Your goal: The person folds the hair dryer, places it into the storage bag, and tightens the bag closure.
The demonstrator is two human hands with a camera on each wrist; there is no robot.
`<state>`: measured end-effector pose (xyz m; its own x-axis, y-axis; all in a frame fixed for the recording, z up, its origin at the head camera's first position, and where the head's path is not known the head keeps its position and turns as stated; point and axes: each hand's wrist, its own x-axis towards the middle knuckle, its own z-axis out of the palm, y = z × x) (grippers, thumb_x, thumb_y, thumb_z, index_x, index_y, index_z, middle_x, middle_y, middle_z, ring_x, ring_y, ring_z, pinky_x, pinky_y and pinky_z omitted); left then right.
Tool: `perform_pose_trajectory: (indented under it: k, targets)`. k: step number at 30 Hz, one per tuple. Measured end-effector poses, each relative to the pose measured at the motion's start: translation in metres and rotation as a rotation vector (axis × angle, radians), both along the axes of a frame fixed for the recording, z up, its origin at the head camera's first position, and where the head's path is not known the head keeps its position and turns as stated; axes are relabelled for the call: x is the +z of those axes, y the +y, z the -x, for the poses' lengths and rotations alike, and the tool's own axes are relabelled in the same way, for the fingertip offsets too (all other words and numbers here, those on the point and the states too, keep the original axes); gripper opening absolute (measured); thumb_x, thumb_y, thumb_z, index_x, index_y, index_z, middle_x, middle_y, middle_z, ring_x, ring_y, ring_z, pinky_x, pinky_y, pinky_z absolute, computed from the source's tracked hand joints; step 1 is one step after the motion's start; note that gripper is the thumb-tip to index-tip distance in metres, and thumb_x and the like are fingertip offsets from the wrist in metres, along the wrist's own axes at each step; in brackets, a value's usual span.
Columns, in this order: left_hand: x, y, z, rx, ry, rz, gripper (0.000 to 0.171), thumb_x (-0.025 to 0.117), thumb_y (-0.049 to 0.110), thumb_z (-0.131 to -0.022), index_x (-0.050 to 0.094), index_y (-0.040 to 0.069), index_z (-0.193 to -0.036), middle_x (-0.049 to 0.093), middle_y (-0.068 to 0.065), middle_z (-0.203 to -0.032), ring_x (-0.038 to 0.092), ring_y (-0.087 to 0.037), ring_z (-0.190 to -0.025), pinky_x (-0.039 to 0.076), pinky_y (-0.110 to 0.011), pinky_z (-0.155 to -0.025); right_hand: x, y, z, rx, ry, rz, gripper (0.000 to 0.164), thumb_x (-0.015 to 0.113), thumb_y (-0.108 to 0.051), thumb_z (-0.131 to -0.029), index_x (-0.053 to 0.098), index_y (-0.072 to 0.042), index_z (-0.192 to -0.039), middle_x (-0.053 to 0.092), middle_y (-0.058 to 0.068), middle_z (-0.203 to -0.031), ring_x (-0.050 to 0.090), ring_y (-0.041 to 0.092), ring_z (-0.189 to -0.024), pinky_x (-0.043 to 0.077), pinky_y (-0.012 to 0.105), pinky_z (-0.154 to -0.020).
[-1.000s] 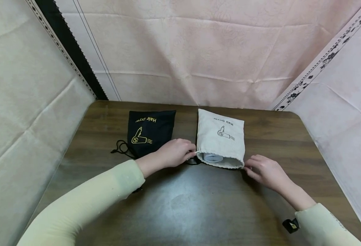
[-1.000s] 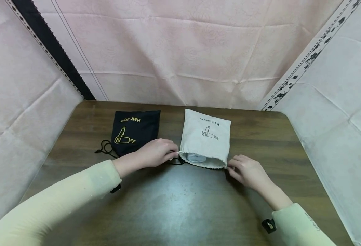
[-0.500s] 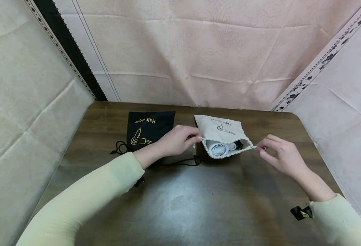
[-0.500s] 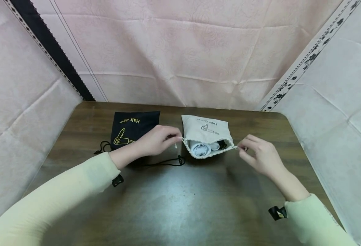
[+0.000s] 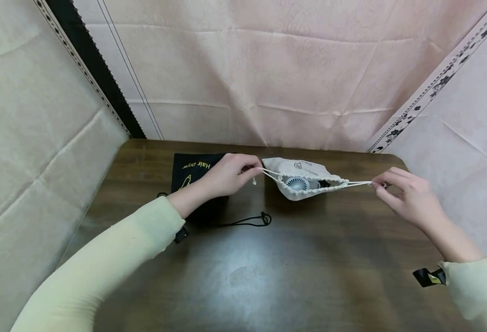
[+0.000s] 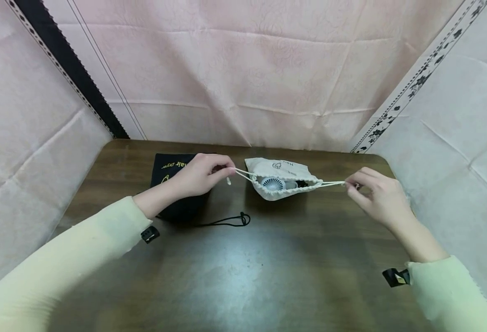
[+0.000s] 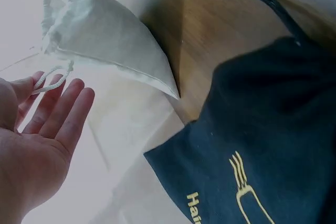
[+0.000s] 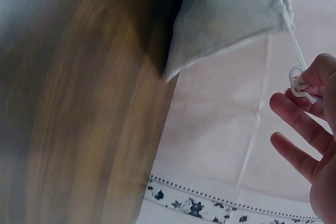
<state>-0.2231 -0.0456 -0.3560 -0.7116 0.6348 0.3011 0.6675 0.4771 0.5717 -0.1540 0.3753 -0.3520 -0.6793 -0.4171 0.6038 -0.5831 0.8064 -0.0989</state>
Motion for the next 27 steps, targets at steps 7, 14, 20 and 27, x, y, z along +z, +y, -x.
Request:
perform_pose_trajectory:
  k: [7, 14, 20, 27]
  targets:
    - [-0.006, -0.02, -0.001, 0.014, -0.009, 0.05, 0.013, 0.054, 0.028, -0.099, 0.064, 0.025, -0.091, 0.059, 0.003, -0.072, 0.049, -0.016, -0.061, 0.043, -0.028, -0.059, -0.004, 0.019, -0.009, -0.049, -0.011, -0.061, 0.006, 0.067, -0.011, -0.076, 0.069, -0.016, -0.079, 0.063, -0.01, -0.077, 0.054, 0.0, -0.068, 0.039, 0.022, -0.057]
    - [-0.018, -0.044, -0.004, 0.021, -0.032, 0.119, 0.013, 0.055, 0.025, -0.099, 0.061, 0.025, -0.087, 0.056, 0.007, -0.072, 0.048, -0.011, -0.06, 0.043, -0.029, -0.059, -0.029, 0.042, -0.017, -0.113, -0.027, -0.142, 0.009, 0.067, -0.014, -0.072, 0.063, -0.022, -0.072, 0.056, -0.015, -0.071, 0.048, 0.004, -0.055, 0.036, 0.026, -0.049]
    - [-0.02, -0.063, -0.005, -0.002, -0.05, 0.185, 0.016, 0.056, 0.022, -0.099, 0.061, 0.024, -0.084, 0.059, 0.003, -0.071, 0.047, -0.01, -0.056, 0.044, -0.03, -0.059, -0.048, 0.066, -0.02, -0.168, -0.084, -0.135, 0.018, 0.068, -0.011, -0.07, 0.058, -0.025, -0.068, 0.051, -0.015, -0.068, 0.047, 0.005, -0.057, 0.034, 0.025, -0.05]
    - [-0.017, -0.074, -0.006, -0.025, -0.09, 0.195, 0.017, 0.054, 0.021, -0.099, 0.066, 0.016, -0.087, 0.063, -0.001, -0.073, 0.055, -0.007, -0.06, 0.048, -0.028, -0.059, -0.054, 0.073, -0.019, -0.21, -0.153, -0.145, 0.019, 0.067, -0.012, -0.074, 0.056, -0.026, -0.068, 0.049, -0.015, -0.068, 0.047, 0.006, -0.059, 0.036, 0.03, -0.049]
